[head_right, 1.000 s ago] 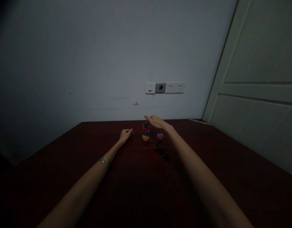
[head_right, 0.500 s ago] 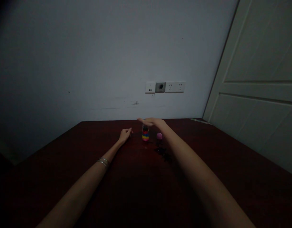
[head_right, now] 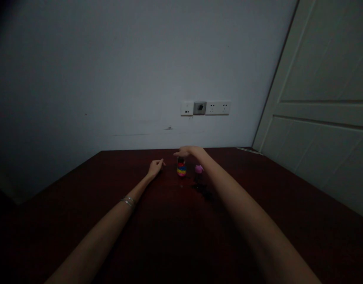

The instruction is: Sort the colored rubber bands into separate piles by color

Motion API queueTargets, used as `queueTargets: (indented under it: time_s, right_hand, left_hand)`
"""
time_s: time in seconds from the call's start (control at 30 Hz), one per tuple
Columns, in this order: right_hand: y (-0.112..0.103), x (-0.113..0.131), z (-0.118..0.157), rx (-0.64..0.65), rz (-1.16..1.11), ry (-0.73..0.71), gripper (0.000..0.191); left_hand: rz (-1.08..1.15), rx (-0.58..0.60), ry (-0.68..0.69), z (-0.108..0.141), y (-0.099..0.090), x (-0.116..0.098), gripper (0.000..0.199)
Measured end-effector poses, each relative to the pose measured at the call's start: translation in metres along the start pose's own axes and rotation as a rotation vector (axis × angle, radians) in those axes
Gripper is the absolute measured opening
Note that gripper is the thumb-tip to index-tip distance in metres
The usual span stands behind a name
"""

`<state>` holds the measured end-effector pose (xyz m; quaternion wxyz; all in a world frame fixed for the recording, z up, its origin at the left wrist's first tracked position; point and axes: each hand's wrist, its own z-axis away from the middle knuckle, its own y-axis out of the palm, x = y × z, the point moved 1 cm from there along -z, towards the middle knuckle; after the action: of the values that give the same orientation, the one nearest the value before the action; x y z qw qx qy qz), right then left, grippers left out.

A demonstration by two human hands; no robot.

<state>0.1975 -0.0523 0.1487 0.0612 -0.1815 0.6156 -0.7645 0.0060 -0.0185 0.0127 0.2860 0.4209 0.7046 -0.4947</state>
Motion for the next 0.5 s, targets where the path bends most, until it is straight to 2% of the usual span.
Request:
queueTargets:
  time_s: [0.2, 0.5]
  right_hand:
    - [-0.009, 0.008, 0.014, -0.064, 0.093, 0.001, 0.062]
    - [-0.017, -0.002, 0.018, -0.128, -0.009, -0.121, 0.051]
  left_hand:
    - [0.013, 0.01, -0.002, -0.001, 0.0, 0.002, 0.044]
    - [0.006, 0.014, 0.017, -0.001, -0.001, 0.003, 0.046]
